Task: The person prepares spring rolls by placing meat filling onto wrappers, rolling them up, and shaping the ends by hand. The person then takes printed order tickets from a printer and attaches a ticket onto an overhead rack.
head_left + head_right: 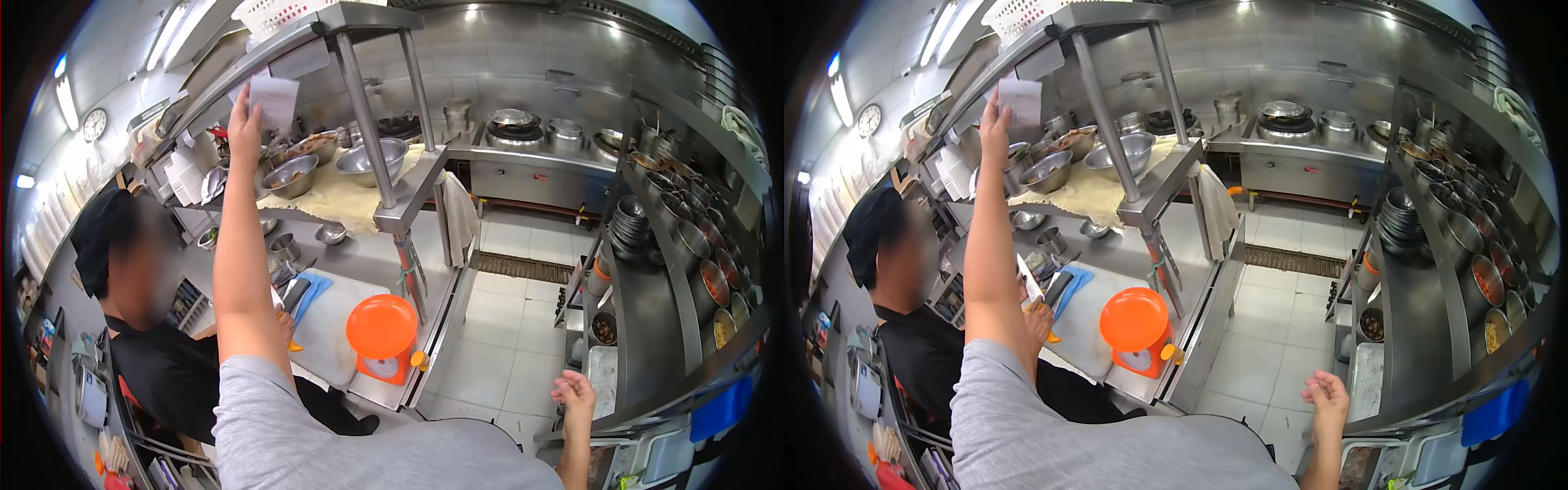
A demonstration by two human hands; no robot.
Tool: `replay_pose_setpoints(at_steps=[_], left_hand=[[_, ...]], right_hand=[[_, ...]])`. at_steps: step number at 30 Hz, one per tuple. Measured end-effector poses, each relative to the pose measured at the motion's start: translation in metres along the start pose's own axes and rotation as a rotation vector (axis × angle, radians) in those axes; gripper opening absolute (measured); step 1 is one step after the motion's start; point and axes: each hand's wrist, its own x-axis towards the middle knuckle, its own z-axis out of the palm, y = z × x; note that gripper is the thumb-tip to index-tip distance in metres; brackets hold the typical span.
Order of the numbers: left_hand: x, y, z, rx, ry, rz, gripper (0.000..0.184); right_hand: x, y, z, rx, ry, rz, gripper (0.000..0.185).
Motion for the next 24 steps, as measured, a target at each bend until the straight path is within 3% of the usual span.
replay_pose_setpoints(at_steps=[4,8,11,12,17,19,22,24], left_hand=[[0.016,0.014,-0.018,0.035,0.029,-0.125,0.037],[0.002,0.033,-0.007,-0.026,0.158,-0.101,0.027],[-0.010,0.061,0.037,-0.580,0.141,-0.651,0.021],[-0.010,0.065,0.047,-0.666,0.181,-0.736,0.031],[0.005,0.065,0.056,-0.866,0.269,-0.640,0.043],[0.023,0.052,0.054,-0.786,0.230,-0.634,0.043],[0.036,0.056,0.066,-0.659,0.393,-0.682,0.045],[0.023,0.076,0.076,-0.488,0.523,-0.565,0.049]], right_hand=[[-0.003,0.000,-0.001,-0.009,0.004,-0.011,0.024],[-0.007,-0.003,-0.004,-0.027,0.033,-0.031,0.023],[-0.009,-0.003,-0.007,-0.028,0.036,-0.033,0.023],[-0.010,-0.004,-0.009,-0.022,0.036,-0.034,0.023],[-0.020,-0.013,-0.018,-0.007,0.099,-0.057,0.023],[-0.023,-0.012,-0.024,-0.005,0.113,-0.055,0.023],[-0.025,-0.014,-0.028,-0.003,0.135,-0.056,0.023],[-0.027,-0.016,-0.028,0.005,0.150,-0.054,0.023]])
